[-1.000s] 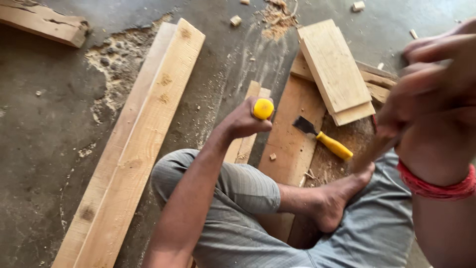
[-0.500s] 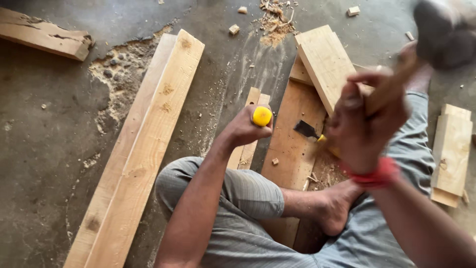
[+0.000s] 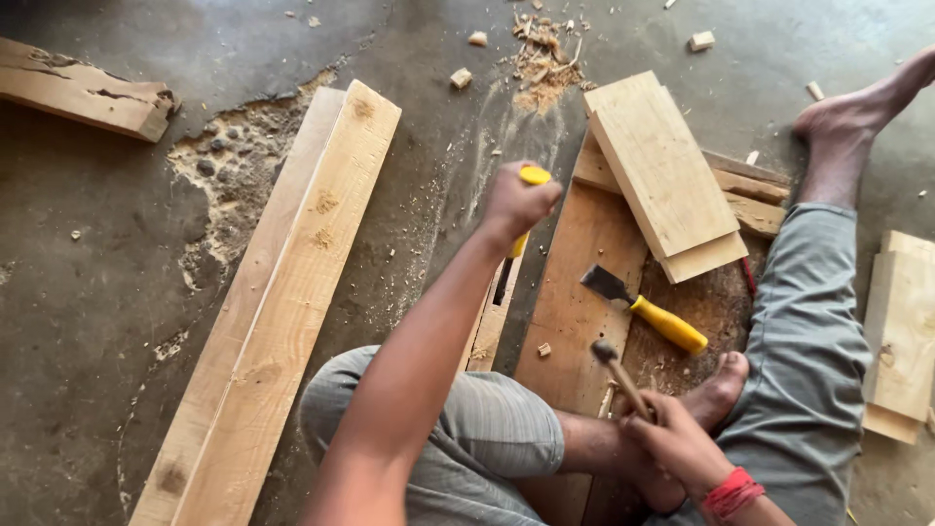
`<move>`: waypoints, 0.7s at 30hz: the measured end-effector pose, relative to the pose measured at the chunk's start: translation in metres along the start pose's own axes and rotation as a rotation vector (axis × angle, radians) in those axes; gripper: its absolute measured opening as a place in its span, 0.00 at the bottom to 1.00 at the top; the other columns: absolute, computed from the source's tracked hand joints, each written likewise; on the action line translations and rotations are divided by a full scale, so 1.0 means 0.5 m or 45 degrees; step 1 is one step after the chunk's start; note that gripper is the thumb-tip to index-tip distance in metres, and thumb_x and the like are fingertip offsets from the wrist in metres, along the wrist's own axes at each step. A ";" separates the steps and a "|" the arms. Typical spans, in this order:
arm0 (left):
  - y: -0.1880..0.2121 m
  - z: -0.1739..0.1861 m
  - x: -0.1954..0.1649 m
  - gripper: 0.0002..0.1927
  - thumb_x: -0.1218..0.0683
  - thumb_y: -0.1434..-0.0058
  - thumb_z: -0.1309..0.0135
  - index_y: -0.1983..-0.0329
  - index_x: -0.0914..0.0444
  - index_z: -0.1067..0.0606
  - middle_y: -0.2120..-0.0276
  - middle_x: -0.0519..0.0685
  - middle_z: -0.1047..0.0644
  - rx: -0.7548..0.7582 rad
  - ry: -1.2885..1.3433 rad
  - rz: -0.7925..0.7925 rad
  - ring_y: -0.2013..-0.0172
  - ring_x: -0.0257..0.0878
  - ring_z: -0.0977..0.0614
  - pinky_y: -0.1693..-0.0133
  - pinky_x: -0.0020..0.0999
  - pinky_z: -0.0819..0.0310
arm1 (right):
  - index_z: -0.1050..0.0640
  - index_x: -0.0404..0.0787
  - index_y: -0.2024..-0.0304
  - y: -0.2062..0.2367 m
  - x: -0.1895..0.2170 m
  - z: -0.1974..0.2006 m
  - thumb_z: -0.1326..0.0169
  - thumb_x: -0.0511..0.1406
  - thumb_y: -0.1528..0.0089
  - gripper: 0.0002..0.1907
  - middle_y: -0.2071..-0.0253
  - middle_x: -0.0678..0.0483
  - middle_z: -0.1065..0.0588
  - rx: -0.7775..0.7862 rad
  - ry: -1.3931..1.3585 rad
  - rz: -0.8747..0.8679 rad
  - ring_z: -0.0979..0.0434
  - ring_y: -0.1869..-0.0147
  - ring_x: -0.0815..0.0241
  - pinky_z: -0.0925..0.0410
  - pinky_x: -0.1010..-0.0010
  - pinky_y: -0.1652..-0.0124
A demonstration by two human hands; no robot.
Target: The person sits on the workshop floor and uses a hammer and chisel to cut a slot in a wooden plank, holding the chisel with one hand and striking it with the hammer. A second chisel with a yellow handle lies nearby on the floor among wood scraps.
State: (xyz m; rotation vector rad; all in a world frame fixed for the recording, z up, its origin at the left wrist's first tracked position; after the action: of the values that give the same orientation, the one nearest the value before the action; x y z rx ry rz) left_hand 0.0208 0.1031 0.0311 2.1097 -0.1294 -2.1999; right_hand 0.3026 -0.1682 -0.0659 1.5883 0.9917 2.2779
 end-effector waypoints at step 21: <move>0.236 0.159 -0.232 0.04 0.63 0.34 0.46 0.62 0.62 0.28 0.60 0.47 0.22 0.045 0.053 -0.971 0.56 0.36 0.19 0.47 0.36 0.21 | 0.22 0.35 0.64 -0.010 0.059 -0.016 0.42 0.37 0.38 0.09 0.78 0.56 0.27 -0.155 0.136 0.014 0.31 0.76 0.69 0.35 0.73 0.78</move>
State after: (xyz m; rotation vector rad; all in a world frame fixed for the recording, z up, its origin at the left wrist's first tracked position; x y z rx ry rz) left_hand -0.0532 0.0004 0.1641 2.5048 0.7689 -2.4981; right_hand 0.2825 -0.1526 -0.0482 1.4418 0.8515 2.4026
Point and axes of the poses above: each hand's wrist, its own y-axis away from the middle knuckle, its own z-axis out of the back of the hand, x = y × z, the point moved 5 cm from there along -y, towards the middle knuckle
